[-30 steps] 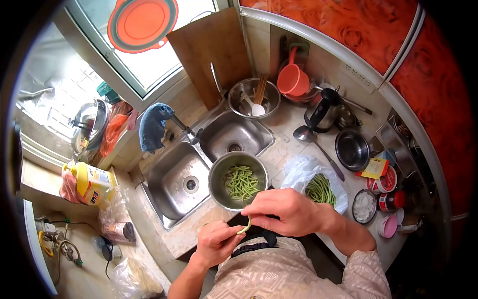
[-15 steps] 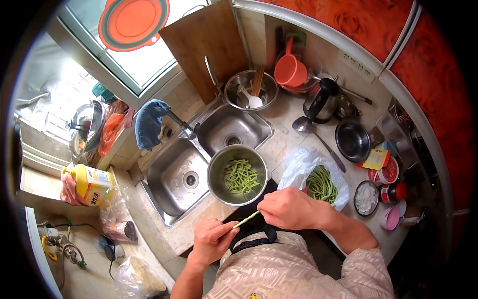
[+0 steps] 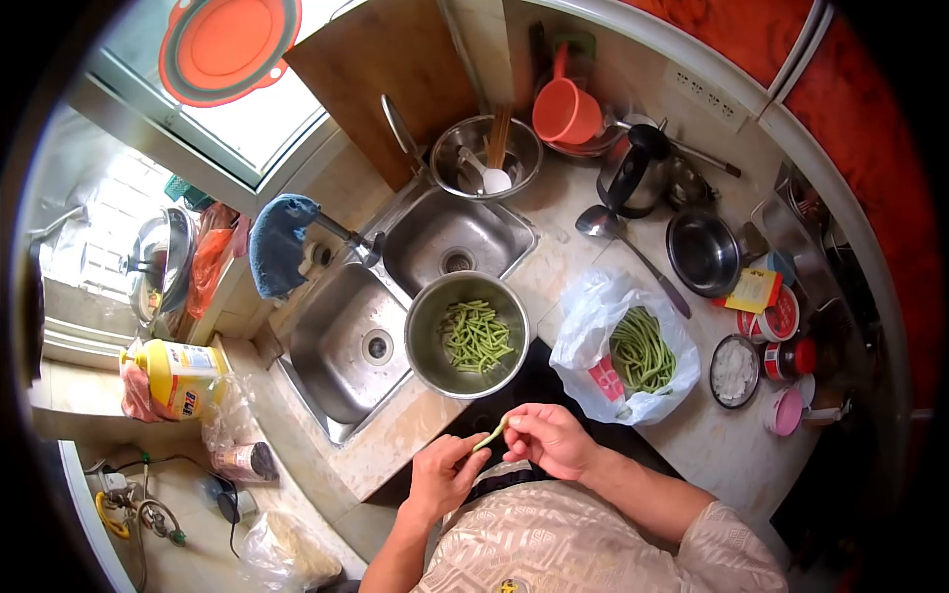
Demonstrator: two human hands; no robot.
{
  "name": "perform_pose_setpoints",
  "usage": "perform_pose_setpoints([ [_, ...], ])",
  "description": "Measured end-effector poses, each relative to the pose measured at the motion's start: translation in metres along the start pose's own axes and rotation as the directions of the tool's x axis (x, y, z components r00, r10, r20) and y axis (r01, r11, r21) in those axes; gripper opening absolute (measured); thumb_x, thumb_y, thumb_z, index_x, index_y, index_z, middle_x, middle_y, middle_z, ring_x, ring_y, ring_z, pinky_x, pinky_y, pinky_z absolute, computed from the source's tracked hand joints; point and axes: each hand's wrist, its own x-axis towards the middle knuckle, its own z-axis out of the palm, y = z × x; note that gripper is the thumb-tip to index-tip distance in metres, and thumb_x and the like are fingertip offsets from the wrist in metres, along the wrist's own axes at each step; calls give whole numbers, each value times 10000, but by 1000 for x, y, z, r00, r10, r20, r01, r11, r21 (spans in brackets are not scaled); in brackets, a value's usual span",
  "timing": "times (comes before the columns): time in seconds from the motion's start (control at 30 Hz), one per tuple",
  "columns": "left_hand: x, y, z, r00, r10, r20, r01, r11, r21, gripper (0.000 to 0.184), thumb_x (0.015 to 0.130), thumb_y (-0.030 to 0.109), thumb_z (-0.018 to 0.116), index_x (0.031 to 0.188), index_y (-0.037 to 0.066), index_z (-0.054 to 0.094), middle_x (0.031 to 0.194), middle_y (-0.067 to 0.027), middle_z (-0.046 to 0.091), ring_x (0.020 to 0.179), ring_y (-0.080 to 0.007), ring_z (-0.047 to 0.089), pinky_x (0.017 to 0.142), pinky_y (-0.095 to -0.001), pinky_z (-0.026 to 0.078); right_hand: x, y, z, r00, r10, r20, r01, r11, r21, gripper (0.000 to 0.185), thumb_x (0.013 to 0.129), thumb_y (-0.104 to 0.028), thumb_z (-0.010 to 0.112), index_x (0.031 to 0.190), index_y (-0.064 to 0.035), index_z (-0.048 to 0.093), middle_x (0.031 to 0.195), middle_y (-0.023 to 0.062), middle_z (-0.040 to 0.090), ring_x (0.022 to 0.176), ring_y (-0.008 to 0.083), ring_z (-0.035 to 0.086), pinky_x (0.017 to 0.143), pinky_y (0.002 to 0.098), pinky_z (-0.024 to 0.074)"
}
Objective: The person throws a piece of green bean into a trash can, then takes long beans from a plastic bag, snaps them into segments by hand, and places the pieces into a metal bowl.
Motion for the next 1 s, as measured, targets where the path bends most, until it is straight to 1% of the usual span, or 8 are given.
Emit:
perform_pose_setpoints([
  [0.17,0,8,-2,995,16,-94,-23,997,-71,148,795,104,700,925,36,677,682,-97,615,603,-245,589,553,-340,461,6,5,29,991,-126,39,131,895,-426,127,932,-72,542,984,22,610,802,52,618,681,90,595,662,269,551],
  [0.3,-6,8,-4,990,4,-141,-11,999,-51,109,820,92,692,902,22,675,673,-102,615,564,-214,584,531,-310,453,4,6,42,935,-319,158,337,653,-678,116,917,-60,567,968,23,629,801,33,616,706,68,585,628,244,516],
  [0.37,-9,7,-4,986,-47,-162,36,997,-68,110,844,95,677,913,10,675,686,-98,628,571,-176,590,538,-287,457,3,3,47,854,-438,279,449,353,-821,77,859,-23,623,923,7,653,791,56,630,693,109,607,587,266,495],
  [0.47,-12,4,1,956,-198,-214,154,966,-208,134,883,105,646,938,-13,676,752,-93,669,631,-138,614,586,-261,481,12,9,41,624,-521,582,618,-126,-776,117,782,8,673,899,-2,666,780,95,631,661,185,615,566,294,489],
  [0.53,-12,-3,12,931,-277,-237,193,926,-325,160,908,109,622,954,-35,673,811,-93,691,688,-129,630,639,-247,501,13,8,42,602,-551,578,604,-160,-781,142,730,23,681,867,-11,667,761,109,627,642,244,614,555,318,490],
  [0.67,-5,-9,8,783,-614,-100,249,456,-854,234,954,156,561,1002,-52,657,958,-121,692,855,-174,656,816,-289,518,4,-2,28,633,-593,497,531,-134,-837,73,760,-16,661,833,-15,662,748,97,624,630,227,623,558,304,496],
  [0.8,-6,-32,-5,811,-547,-208,151,539,-829,251,962,161,550,1030,-62,645,976,-125,676,914,-184,638,878,-311,495,9,8,-38,813,-568,129,226,105,-968,78,765,-57,671,824,-13,646,730,79,620,618,174,629,569,278,503],
  [1.0,-5,-38,-6,812,-528,-248,143,592,-793,262,956,183,567,1034,-56,642,938,-116,672,885,-185,644,803,-295,522,58,62,-172,854,-503,-136,-90,116,-989,194,724,-130,696,863,-3,646,740,95,642,651,196,646,630,315,524],
])
